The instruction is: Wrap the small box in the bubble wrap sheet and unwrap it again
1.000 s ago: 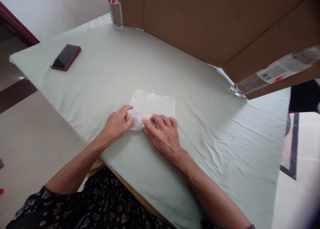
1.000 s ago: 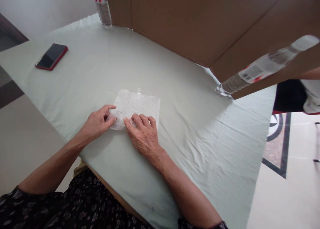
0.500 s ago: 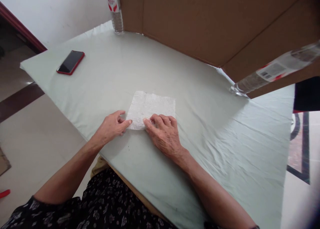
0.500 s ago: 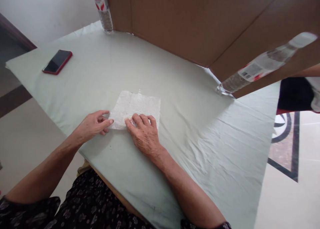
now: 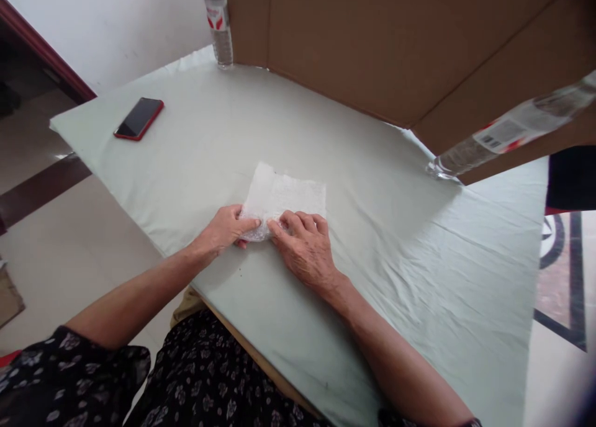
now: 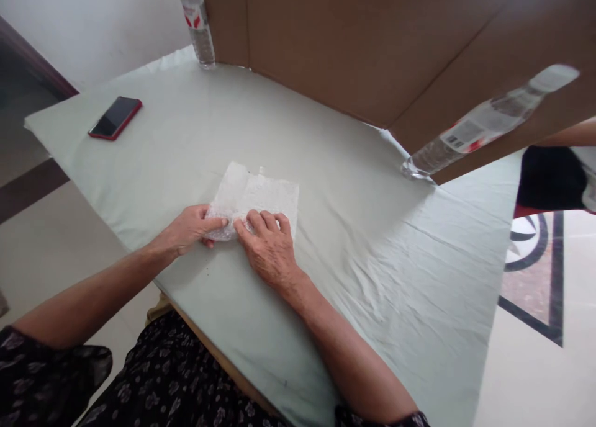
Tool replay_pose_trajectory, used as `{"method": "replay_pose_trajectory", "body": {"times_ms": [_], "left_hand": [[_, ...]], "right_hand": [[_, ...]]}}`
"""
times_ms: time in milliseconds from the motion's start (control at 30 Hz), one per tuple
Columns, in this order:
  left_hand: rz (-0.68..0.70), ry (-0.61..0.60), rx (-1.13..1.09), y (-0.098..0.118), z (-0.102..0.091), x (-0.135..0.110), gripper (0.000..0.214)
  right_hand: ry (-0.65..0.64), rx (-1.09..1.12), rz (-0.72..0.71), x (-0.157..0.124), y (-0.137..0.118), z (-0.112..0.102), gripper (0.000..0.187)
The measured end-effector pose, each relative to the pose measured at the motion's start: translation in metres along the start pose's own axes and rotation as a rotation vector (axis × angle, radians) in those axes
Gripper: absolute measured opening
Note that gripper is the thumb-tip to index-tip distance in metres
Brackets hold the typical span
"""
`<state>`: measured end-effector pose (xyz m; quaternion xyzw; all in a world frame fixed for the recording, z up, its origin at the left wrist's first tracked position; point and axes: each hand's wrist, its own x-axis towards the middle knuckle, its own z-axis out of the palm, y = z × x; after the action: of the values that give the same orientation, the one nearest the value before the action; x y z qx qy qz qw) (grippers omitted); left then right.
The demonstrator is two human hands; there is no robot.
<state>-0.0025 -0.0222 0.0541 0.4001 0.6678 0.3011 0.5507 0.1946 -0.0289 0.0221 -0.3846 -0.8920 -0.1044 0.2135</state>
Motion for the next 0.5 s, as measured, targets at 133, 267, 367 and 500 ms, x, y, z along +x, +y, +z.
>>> {"method": "replay_pose_trajectory", "body": {"times_ms": [133, 267, 367, 500], "left_hand": [[0.042, -0.004, 0.189, 0.006, -0.004, 0.005, 0.013], [0.088, -0.001, 0.315, 0.01, -0.003, 0.012, 0.01], [0.037, -0.022, 0.247, 0.012, 0.002, 0.015, 0.006], [-0.049, -0.047, 0.052, 0.016, 0.01, 0.015, 0.009]], "right_hand": [[-0.002, -0.005, 0.004, 0.0, -0.001, 0.001, 0.023], [0.032, -0.03, -0.006, 0.001, -0.001, 0.001, 0.022], [0.03, -0.034, -0.015, 0.001, -0.001, 0.001, 0.021], [0.003, -0.019, -0.006, 0.001, -0.001, 0.0, 0.022]]}}
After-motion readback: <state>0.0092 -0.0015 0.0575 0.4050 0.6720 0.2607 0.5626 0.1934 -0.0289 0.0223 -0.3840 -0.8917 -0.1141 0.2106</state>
